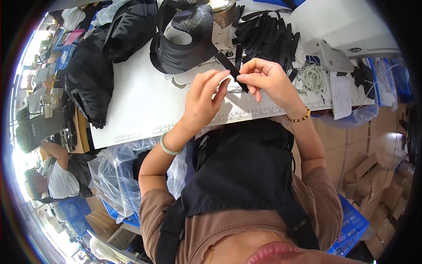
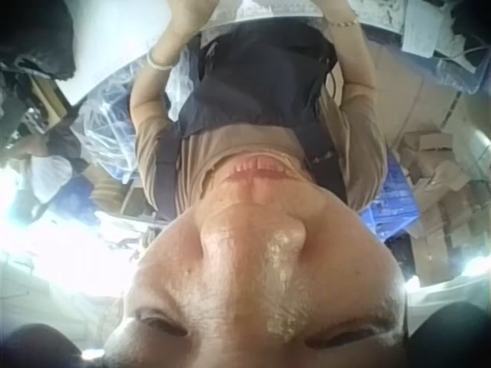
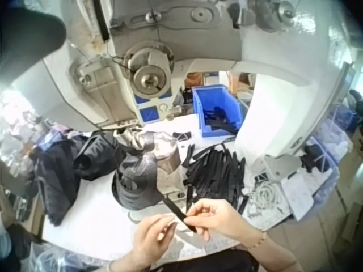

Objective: Manually assemble and stitch components of a shoe upper using a sewing machine.

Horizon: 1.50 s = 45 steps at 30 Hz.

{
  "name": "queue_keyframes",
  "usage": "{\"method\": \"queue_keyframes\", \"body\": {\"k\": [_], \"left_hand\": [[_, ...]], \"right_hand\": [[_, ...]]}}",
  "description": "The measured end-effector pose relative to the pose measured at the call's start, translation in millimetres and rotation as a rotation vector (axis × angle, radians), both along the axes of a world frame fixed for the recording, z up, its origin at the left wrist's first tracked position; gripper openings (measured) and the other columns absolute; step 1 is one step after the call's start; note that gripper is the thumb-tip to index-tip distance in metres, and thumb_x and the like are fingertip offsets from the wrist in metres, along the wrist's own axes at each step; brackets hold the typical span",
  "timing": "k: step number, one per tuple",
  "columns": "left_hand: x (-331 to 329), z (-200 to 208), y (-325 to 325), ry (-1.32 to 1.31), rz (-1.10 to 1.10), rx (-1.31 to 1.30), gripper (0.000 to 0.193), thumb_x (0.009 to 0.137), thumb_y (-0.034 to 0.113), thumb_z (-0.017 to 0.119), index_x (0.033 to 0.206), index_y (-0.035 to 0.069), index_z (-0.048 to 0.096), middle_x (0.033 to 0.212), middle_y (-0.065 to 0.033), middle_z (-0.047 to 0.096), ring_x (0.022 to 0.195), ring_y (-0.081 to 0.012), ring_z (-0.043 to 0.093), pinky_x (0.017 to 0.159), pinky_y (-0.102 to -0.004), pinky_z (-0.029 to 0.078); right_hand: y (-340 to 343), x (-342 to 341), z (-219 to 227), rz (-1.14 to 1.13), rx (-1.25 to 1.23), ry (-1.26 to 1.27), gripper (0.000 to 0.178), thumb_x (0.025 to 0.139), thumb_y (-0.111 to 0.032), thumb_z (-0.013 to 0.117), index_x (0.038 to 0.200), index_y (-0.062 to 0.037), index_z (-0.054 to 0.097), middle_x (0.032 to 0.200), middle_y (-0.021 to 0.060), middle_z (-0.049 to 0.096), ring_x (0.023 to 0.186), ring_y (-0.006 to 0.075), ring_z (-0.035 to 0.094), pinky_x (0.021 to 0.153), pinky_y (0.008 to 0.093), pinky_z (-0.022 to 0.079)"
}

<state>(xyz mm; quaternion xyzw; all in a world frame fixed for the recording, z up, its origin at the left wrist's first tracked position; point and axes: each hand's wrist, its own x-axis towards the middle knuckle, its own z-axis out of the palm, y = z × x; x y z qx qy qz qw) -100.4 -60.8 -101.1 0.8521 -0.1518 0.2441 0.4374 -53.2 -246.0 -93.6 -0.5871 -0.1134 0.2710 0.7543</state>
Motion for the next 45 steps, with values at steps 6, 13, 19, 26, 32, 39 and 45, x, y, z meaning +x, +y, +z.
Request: {"method": "queue_keyframes", "body": {"k": [6, 13, 19, 26, 32, 39, 45], "left_hand": [[8.1, 24.8, -1.4, -0.153, -0.207, 0.048, 0.032, 0.074, -0.009, 0.063, 0.104, 0.004, 0.064, 0.098, -0.0123, 0.058, 0.077, -0.0218, 0.058, 0.065, -0.0297, 0.048], [-2.1, 36.1, -15.9, 0.345, -0.294, -0.564, 0.024, 0.081, -0.006, 0.059, 0.104, 0.001, 0.065, 0.098, -0.008, 0.058, 0.079, -0.009, 0.057, 0.064, -0.0219, 0.049], [0.4, 25.5, -16.3, 0.288, -0.162, -0.485, 0.02, 0.079, -0.004, 0.062, 0.099, 0.001, 0.067, 0.091, -0.0064, 0.06, 0.075, -0.0077, 0.057, 0.064, -0.0196, 0.047], [-0.8, 23.5, -16.6, 0.286, -0.141, -0.532, 0.017, 0.08, -0.004, 0.062, 0.096, -0.001, 0.067, 0.09, -0.0073, 0.061, 0.075, -0.0084, 0.059, 0.064, -0.0199, 0.049], [-1.4, 24.7, -12.8, 0.417, -0.173, -0.79, 0.017, 0.083, -0.003, 0.059, 0.099, -0.003, 0.066, 0.087, -0.0069, 0.063, 0.073, -0.0094, 0.058, 0.061, -0.021, 0.049], [-6.5, 30.8, -17.3, 0.588, -0.122, -1.177, 0.019, 0.085, 0.002, 0.058, 0.101, -0.007, 0.063, 0.082, -0.0112, 0.064, 0.067, -0.0117, 0.059, 0.063, -0.0228, 0.049], [-12.7, 47.2, 10.9, 0.764, -0.286, -0.817, 0.013, 0.085, 0.003, 0.059, 0.094, -0.007, 0.061, 0.079, -0.0114, 0.065, 0.068, -0.0132, 0.061, 0.064, -0.0249, 0.051]], "right_hand": [[-1.2, -20.1, 33.5, -0.01, 0.043, 0.01, 0.013, 0.085, -0.009, 0.063, 0.092, 0.0016, 0.059, 0.065, 0.0042, 0.059, 0.052, 0.0089, 0.057, 0.046, 0.0173, 0.044], [11.0, -33.5, 26.4, -0.275, 0.047, -0.266, 0.01, 0.086, -0.004, 0.06, 0.093, 0.0011, 0.056, 0.073, 0.0021, 0.059, 0.056, 0.0022, 0.053, 0.045, 0.0168, 0.043], [16.7, -28.8, 13.1, -0.266, -0.014, -0.377, 0.01, 0.087, -0.004, 0.059, 0.095, -0.0007, 0.054, 0.076, 0.0021, 0.057, 0.057, 0.0042, 0.054, 0.044, 0.016, 0.042], [23.3, -31.5, 16.1, -0.289, 0.045, -0.323, 0.009, 0.087, -0.004, 0.059, 0.093, -0.0012, 0.053, 0.078, 0.0031, 0.058, 0.059, 0.0043, 0.056, 0.043, 0.0157, 0.041], [25.7, -24.2, 10.9, -0.327, -0.25, -0.616, 0.015, 0.083, -0.005, 0.064, 0.091, -0.0012, 0.052, 0.08, 0.0006, 0.056, 0.06, 0.0013, 0.048, 0.048, 0.0164, 0.038], [28.6, -31.7, 14.8, -0.249, 0.106, -0.304, 0.024, 0.088, 0.0, 0.053, 0.107, -0.0041, 0.04, 0.089, 0.0072, 0.054, 0.05, 0.0068, 0.049, 0.035, 0.0165, 0.035], [5.9, -9.8, 42.6, 0.127, 0.026, -0.347, 0.031, 0.086, 0.004, 0.053, 0.112, -0.0043, 0.04, 0.083, 0.005, 0.055, 0.053, 0.0032, 0.045, 0.044, 0.0151, 0.036]]}}
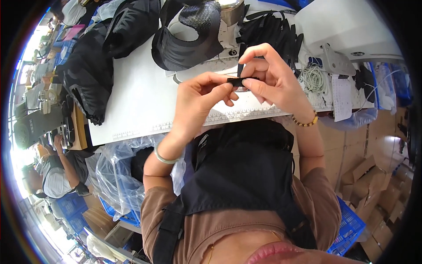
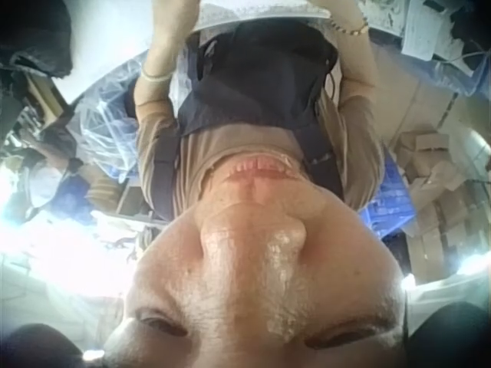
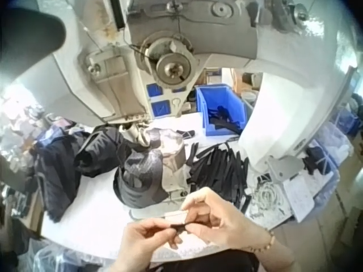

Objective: Manually assemble and stitch components of a shoe upper using a sewing machine.

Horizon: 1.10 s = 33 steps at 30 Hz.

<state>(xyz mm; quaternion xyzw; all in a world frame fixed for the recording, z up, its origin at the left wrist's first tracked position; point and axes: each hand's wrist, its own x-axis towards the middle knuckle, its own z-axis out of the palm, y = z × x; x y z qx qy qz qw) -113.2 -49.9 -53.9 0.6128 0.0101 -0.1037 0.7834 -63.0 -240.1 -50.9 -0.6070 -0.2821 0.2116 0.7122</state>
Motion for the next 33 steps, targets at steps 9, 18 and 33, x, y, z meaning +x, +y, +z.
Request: {"method": "queue_keyframes", "body": {"k": [9, 18, 33], "left_hand": [[23.4, 29.2, 16.0, -0.108, -0.187, 0.131, 0.016, 0.087, 0.006, 0.06, 0.095, -0.008, 0.061, 0.079, -0.0126, 0.065, 0.071, -0.0158, 0.065, 0.067, -0.0243, 0.054], [28.1, 30.9, 10.2, -0.128, -0.129, 0.14, 0.016, 0.087, 0.006, 0.061, 0.094, -0.007, 0.062, 0.079, -0.0133, 0.066, 0.069, -0.0155, 0.065, 0.065, -0.0243, 0.054], [15.1, 64.4, 42.2, -0.314, 0.196, 0.018, 0.008, 0.083, -0.001, 0.058, 0.087, -0.007, 0.059, 0.073, -0.0139, 0.063, 0.056, -0.0145, 0.06, 0.048, -0.0237, 0.047]], "right_hand": [[-5.6, 0.8, 17.6, -0.147, -0.348, -0.545, 0.034, 0.083, -0.014, 0.065, 0.114, -0.0066, 0.051, 0.081, 0.0061, 0.053, 0.063, 0.0131, 0.055, 0.056, 0.0253, 0.044], [-7.8, -2.1, 18.0, -0.322, -0.353, -0.716, 0.028, 0.079, -0.003, 0.066, 0.106, -0.0061, 0.061, 0.088, 0.005, 0.059, 0.071, 0.0124, 0.058, 0.062, 0.0233, 0.049], [27.7, 6.1, 33.0, -0.371, 0.088, 0.001, 0.032, 0.088, -0.025, 0.061, 0.093, -0.0021, 0.038, 0.087, 0.0101, 0.056, 0.064, 0.0176, 0.067, 0.033, 0.0207, 0.044]]}}
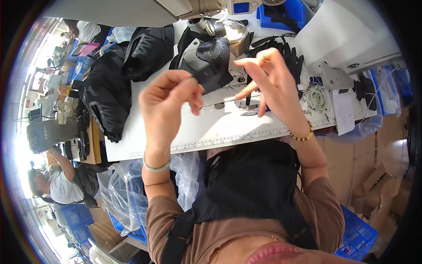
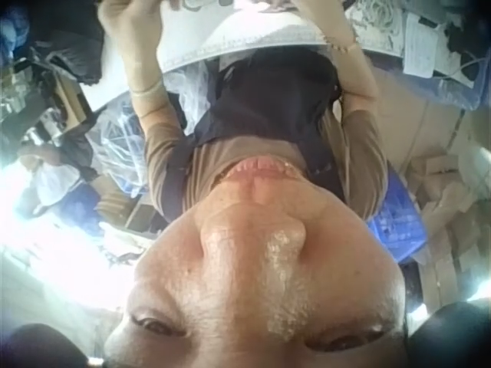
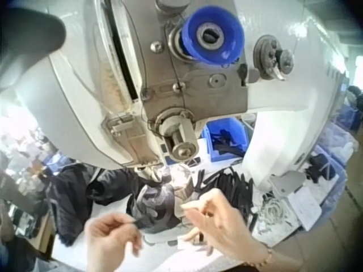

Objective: Manually assemble and stitch components of a shoe upper using a sewing machine.

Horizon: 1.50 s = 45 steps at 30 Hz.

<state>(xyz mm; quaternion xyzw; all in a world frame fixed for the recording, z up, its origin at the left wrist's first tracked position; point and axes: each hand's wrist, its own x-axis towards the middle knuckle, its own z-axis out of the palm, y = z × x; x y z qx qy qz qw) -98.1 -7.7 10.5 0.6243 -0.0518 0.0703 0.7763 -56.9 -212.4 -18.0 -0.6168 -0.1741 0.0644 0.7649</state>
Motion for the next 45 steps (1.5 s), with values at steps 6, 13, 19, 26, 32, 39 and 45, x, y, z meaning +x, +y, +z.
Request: {"method": "queue_keyframes", "body": {"k": [6, 13, 19, 26, 32, 39, 45], "left_hand": [[24.1, 24.3, 7.4, -0.105, 0.033, 0.007, 0.012, 0.083, 0.003, 0.06, 0.085, -0.009, 0.06, 0.07, -0.0137, 0.063, 0.051, -0.0129, 0.055, 0.045, -0.0214, 0.042], [50.5, 11.1, -7.3, -0.006, 0.036, 0.21, 0.016, 0.082, 0.007, 0.061, 0.089, -0.008, 0.062, 0.069, -0.0096, 0.063, 0.051, -0.0062, 0.053, 0.044, -0.0166, 0.038], [61.5, 0.1, 0.7, 0.093, -0.016, 0.275, 0.015, 0.084, 0.009, 0.06, 0.088, -0.006, 0.062, 0.068, -0.0056, 0.061, 0.05, -0.0032, 0.05, 0.041, -0.0145, 0.034], [65.5, -4.0, 1.6, 0.102, -0.021, 0.24, 0.015, 0.083, 0.01, 0.062, 0.085, -0.005, 0.062, 0.07, -0.0058, 0.062, 0.05, -0.003, 0.05, 0.041, -0.0148, 0.035], [69.8, -3.7, 3.0, 0.072, -0.003, 0.362, 0.022, 0.08, 0.015, 0.069, 0.086, -0.006, 0.063, 0.069, -0.0063, 0.063, 0.049, -0.0038, 0.051, 0.04, -0.0155, 0.036], [78.4, -6.0, 8.2, -0.002, -0.037, 0.389, 0.02, 0.081, 0.016, 0.069, 0.081, -0.003, 0.063, 0.066, -0.0035, 0.059, 0.049, -0.005, 0.05, 0.045, -0.0171, 0.04], [83.7, -4.5, 12.3, 0.011, -0.145, 0.355, 0.019, 0.08, 0.014, 0.068, 0.078, -0.004, 0.063, 0.067, -0.0031, 0.059, 0.052, -0.0063, 0.052, 0.05, -0.0179, 0.042]], "right_hand": [[38.0, 24.1, -9.7, -0.029, 0.297, 0.053, 0.023, 0.088, -0.009, 0.058, 0.085, -0.0045, 0.035, 0.073, 0.0072, 0.049, 0.05, 0.0201, 0.062, 0.033, 0.0249, 0.045], [42.1, 20.4, -15.7, -0.116, 0.173, -0.089, 0.022, 0.088, -0.003, 0.056, 0.093, -0.0044, 0.035, 0.07, 0.0073, 0.053, 0.047, 0.0139, 0.059, 0.039, 0.0236, 0.048], [41.7, 20.3, -30.9, -0.234, -0.009, -0.455, 0.028, 0.089, -0.006, 0.057, 0.116, -0.005, 0.052, 0.081, 0.008, 0.059, 0.057, 0.0098, 0.062, 0.048, 0.0201, 0.05], [43.6, 28.1, -39.0, -0.377, -0.171, -0.7, 0.028, 0.086, -0.001, 0.059, 0.113, -0.0056, 0.058, 0.087, 0.008, 0.059, 0.063, 0.0097, 0.061, 0.053, 0.0204, 0.051], [42.6, 28.6, -38.9, -0.373, -0.19, -0.689, 0.029, 0.085, 0.0, 0.06, 0.113, -0.006, 0.058, 0.087, 0.0087, 0.059, 0.065, 0.0104, 0.06, 0.055, 0.0215, 0.052], [42.9, 29.6, -39.4, -0.361, -0.176, -0.687, 0.028, 0.086, 0.0, 0.059, 0.113, -0.0055, 0.058, 0.087, 0.0085, 0.059, 0.063, 0.0104, 0.059, 0.056, 0.0218, 0.05], [43.1, 29.3, -40.1, -0.362, -0.18, -0.683, 0.029, 0.086, -0.001, 0.059, 0.114, -0.0058, 0.058, 0.087, 0.0087, 0.059, 0.062, 0.0106, 0.059, 0.056, 0.0222, 0.05]]}}
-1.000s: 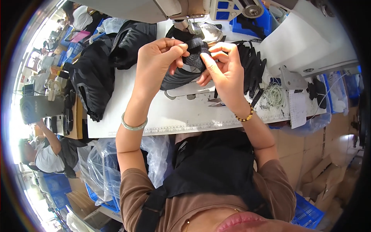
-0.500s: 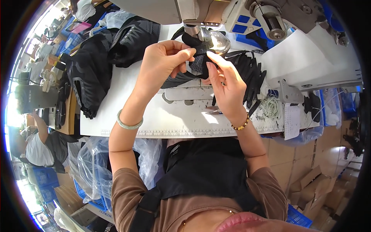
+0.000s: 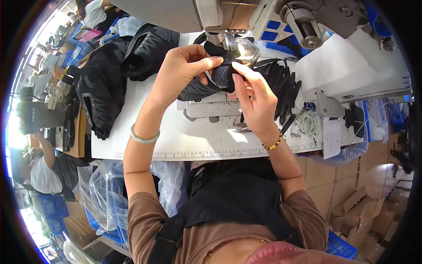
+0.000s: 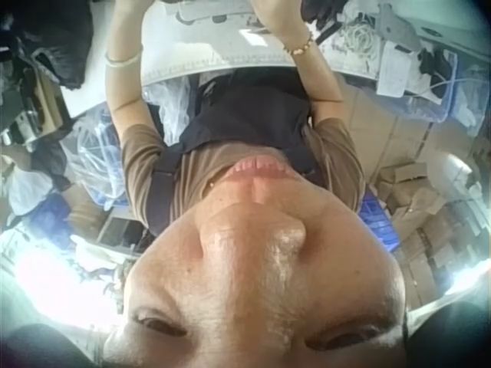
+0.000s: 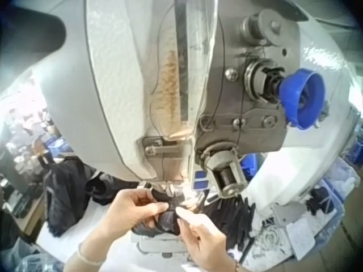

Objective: Manually assemble and stitch components of a shoe upper using a sewing machine.

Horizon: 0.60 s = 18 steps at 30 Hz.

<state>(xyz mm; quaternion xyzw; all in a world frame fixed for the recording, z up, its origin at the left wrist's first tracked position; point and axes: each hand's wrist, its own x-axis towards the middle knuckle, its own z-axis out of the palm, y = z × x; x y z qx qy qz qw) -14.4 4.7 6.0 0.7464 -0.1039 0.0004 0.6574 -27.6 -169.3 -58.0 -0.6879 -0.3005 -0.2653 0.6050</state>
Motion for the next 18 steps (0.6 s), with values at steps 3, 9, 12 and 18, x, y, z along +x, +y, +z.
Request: {"method": "queue_keyframes", "body": {"k": [3, 9, 12, 18], "left_hand": [[0.2, 2.5, 0.1, 0.009, -0.006, -0.004, 0.017, 0.08, 0.012, 0.068, 0.078, -0.004, 0.063, 0.068, -0.003, 0.059, 0.053, -0.0067, 0.053, 0.051, -0.0177, 0.042], [0.8, 5.4, -0.8, -0.004, 0.008, 0.06, 0.019, 0.079, 0.011, 0.069, 0.075, -0.004, 0.06, 0.065, -0.0037, 0.059, 0.052, -0.0066, 0.054, 0.05, -0.0182, 0.043], [0.3, 7.2, -3.0, -0.012, 0.01, 0.084, 0.02, 0.079, 0.012, 0.069, 0.073, -0.004, 0.058, 0.065, -0.0036, 0.058, 0.051, -0.0064, 0.054, 0.05, -0.0183, 0.042], [0.9, 6.5, -4.1, 0.029, 0.007, 0.018, 0.019, 0.079, 0.011, 0.069, 0.072, -0.003, 0.058, 0.064, -0.0033, 0.058, 0.051, -0.0065, 0.053, 0.05, -0.0185, 0.042]], "right_hand": [[0.4, -0.3, -0.8, 0.0, 0.004, 0.002, 0.029, 0.086, 0.0, 0.059, 0.114, -0.0058, 0.057, 0.087, 0.0089, 0.058, 0.063, 0.0112, 0.059, 0.056, 0.0225, 0.05], [-2.5, 0.5, -3.0, 0.009, -0.052, -0.029, 0.026, 0.087, 0.002, 0.055, 0.113, 0.0017, 0.056, 0.101, 0.0124, 0.058, 0.077, 0.0116, 0.063, 0.058, 0.0216, 0.057], [-5.0, 2.0, -4.1, -0.016, -0.11, -0.081, 0.027, 0.087, 0.002, 0.055, 0.114, 0.0002, 0.057, 0.096, 0.0108, 0.058, 0.076, 0.011, 0.061, 0.058, 0.0223, 0.057], [-4.4, -2.1, 2.7, -0.05, -0.145, -0.069, 0.026, 0.088, 0.002, 0.054, 0.114, -0.0011, 0.058, 0.089, 0.0082, 0.058, 0.074, 0.0097, 0.059, 0.06, 0.0225, 0.057]]}}
